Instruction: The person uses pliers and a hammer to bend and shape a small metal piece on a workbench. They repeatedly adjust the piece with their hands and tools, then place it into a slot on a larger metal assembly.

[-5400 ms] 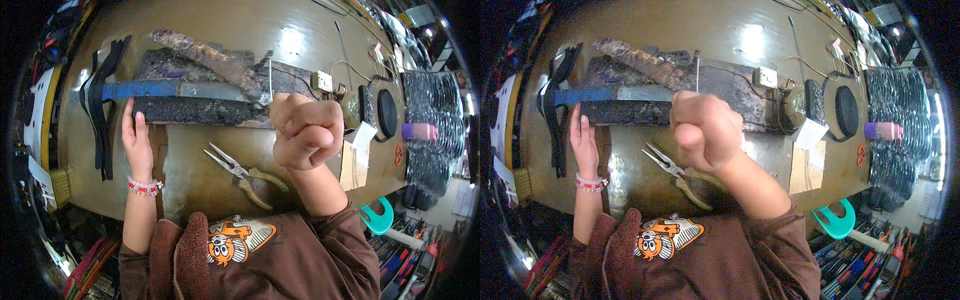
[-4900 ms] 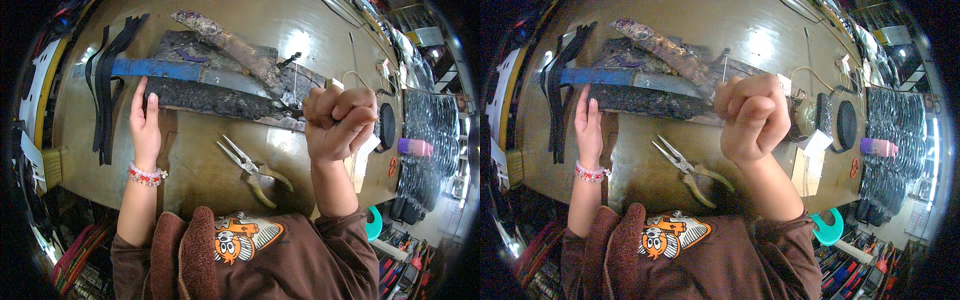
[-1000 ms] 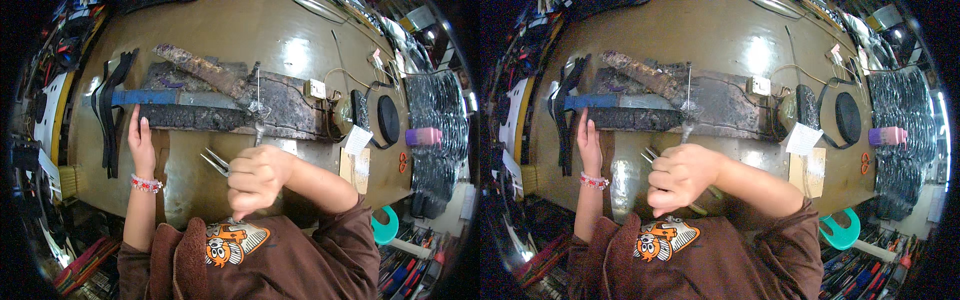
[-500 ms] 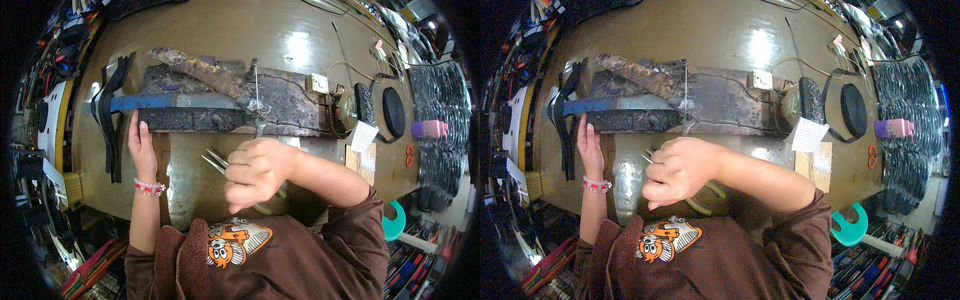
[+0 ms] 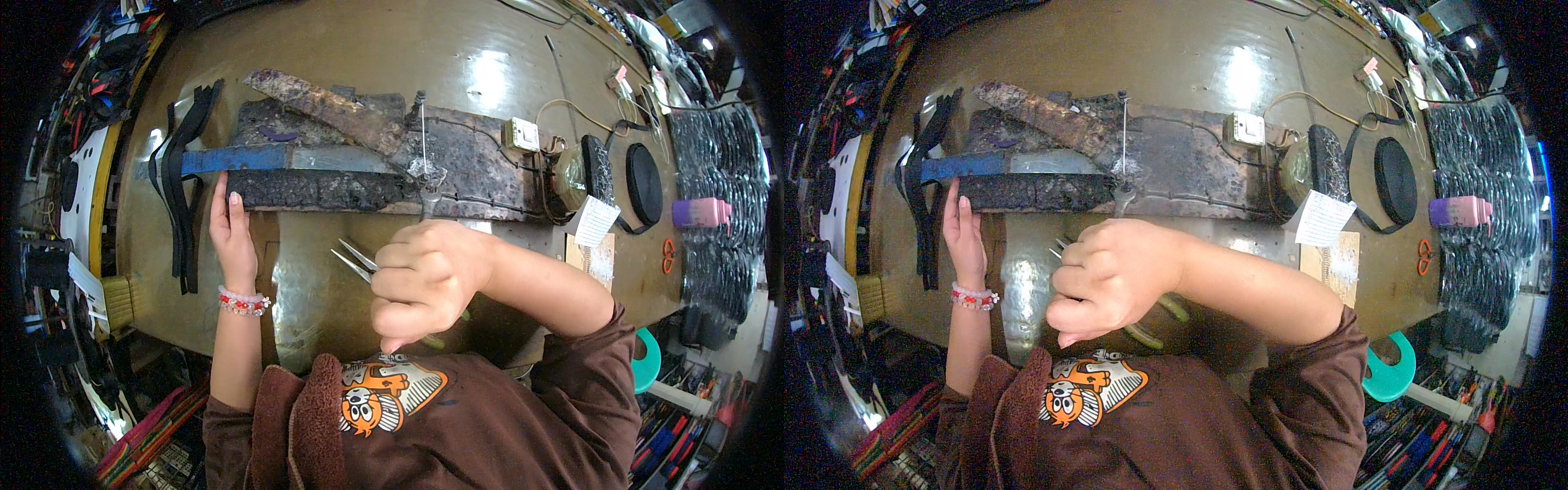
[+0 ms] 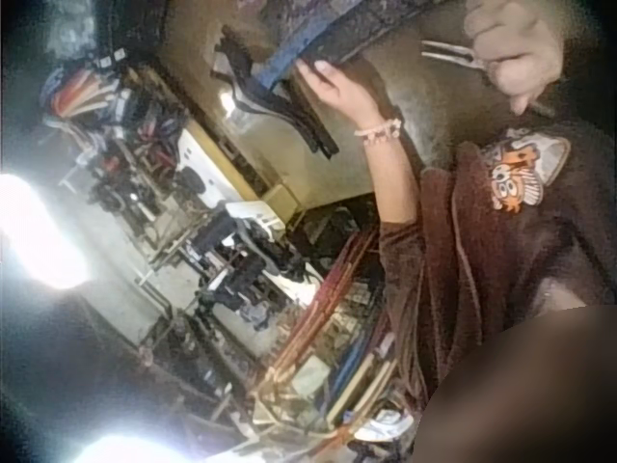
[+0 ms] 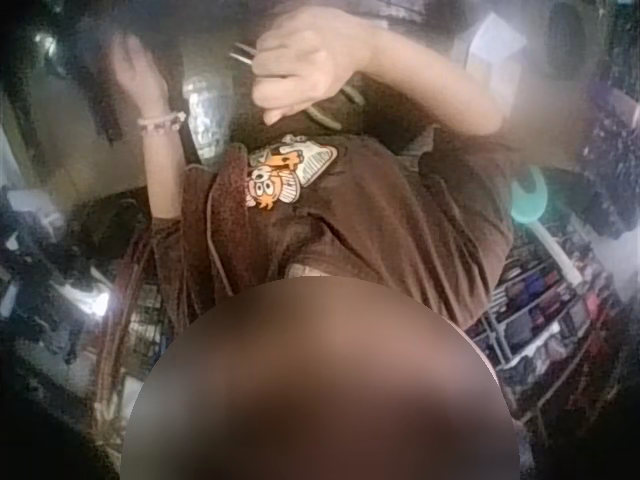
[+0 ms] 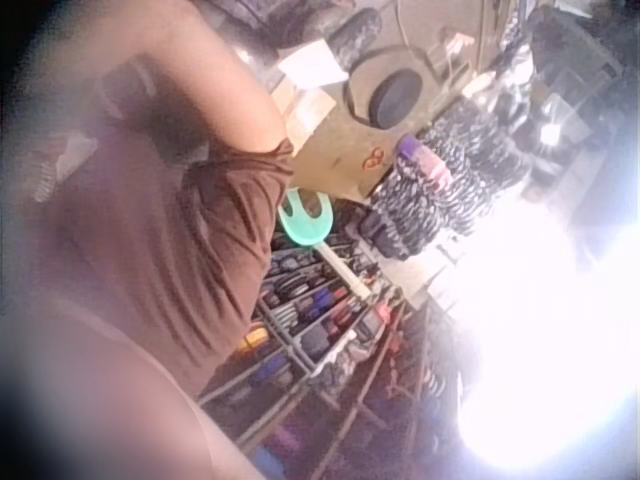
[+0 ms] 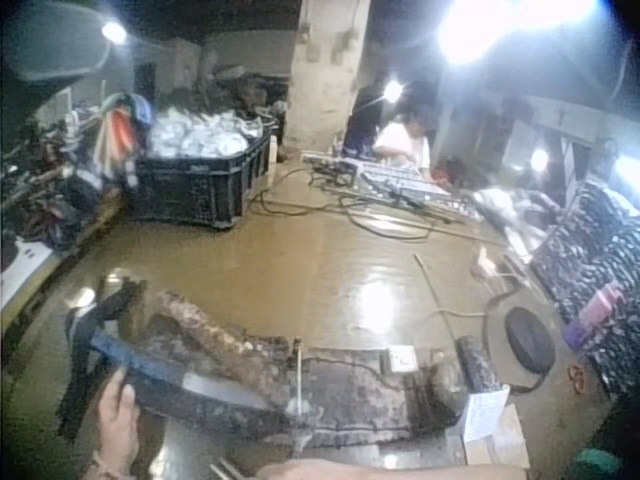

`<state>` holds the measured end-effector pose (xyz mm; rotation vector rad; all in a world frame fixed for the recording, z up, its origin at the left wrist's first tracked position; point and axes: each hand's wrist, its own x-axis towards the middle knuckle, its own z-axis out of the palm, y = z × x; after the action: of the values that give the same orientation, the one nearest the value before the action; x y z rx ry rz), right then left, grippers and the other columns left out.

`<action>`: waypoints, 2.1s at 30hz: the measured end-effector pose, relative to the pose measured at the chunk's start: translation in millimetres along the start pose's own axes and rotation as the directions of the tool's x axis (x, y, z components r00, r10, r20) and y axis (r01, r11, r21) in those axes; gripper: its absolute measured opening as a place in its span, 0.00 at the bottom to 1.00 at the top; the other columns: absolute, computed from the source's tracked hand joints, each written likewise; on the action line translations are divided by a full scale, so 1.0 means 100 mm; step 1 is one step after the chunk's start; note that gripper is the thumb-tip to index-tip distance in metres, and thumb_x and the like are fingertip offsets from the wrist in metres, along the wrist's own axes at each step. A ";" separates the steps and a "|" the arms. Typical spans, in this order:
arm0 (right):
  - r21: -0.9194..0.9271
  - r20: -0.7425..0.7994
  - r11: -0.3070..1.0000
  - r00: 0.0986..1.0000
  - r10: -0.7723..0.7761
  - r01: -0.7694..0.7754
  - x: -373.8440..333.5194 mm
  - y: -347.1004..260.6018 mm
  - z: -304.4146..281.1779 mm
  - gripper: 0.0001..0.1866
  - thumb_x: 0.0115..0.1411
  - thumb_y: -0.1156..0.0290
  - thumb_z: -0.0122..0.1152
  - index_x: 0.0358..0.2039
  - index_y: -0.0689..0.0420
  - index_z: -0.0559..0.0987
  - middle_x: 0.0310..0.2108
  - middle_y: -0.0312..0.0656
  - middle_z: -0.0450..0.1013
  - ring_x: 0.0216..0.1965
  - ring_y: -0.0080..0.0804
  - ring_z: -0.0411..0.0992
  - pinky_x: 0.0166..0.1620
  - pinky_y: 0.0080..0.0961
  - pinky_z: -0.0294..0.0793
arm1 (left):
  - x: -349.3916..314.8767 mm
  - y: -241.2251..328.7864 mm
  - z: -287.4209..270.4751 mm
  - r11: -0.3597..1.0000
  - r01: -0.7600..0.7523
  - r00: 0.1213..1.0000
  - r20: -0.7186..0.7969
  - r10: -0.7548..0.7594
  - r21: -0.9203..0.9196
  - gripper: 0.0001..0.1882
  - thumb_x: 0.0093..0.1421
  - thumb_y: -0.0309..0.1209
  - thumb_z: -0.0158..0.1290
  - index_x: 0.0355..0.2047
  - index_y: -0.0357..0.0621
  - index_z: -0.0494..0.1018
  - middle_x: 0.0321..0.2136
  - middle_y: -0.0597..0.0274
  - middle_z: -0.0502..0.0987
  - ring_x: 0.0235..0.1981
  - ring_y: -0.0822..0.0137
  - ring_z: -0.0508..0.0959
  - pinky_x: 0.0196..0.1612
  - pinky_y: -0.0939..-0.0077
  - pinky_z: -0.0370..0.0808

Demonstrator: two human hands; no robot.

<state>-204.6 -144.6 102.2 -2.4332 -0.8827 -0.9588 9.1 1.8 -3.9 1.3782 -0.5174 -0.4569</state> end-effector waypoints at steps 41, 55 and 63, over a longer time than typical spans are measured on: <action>0.401 0.149 -0.246 -0.202 0.968 -0.883 -0.80 -1.37 -0.05 0.13 0.59 0.66 0.53 0.33 0.66 0.73 0.34 0.41 0.68 0.34 0.29 0.68 0.40 0.27 0.68 | -0.01 0.05 0.05 0.998 0.019 0.998 -0.052 -0.023 -0.061 0.26 0.64 0.33 0.45 0.60 0.47 0.53 0.58 0.64 0.57 0.50 0.74 0.63 0.50 0.79 0.62; 0.005 -0.240 -0.019 -0.020 0.971 -1.000 -0.65 -1.24 -0.03 0.15 0.52 0.61 0.59 0.25 0.61 0.73 0.40 0.49 0.64 0.45 0.44 0.62 0.47 0.37 0.58 | -0.02 0.06 0.05 0.999 0.005 0.999 -0.045 -0.006 -0.032 0.21 0.64 0.32 0.45 0.57 0.44 0.59 0.47 0.71 0.67 0.25 0.86 0.59 0.24 0.92 0.57; -0.082 -0.290 0.000 0.024 0.957 -0.997 -0.58 -1.28 0.00 0.15 0.51 0.63 0.60 0.23 0.63 0.71 0.39 0.53 0.63 0.43 0.48 0.63 0.45 0.38 0.63 | 0.00 0.02 -0.01 0.997 0.064 0.998 0.013 -0.064 -0.050 0.20 0.64 0.31 0.42 0.57 0.44 0.58 0.56 0.64 0.60 0.53 0.71 0.63 0.55 0.73 0.60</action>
<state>-323.9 -75.1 75.2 -2.2160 1.1793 -0.5765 9.9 3.1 -2.0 1.3472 -0.4686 -0.5266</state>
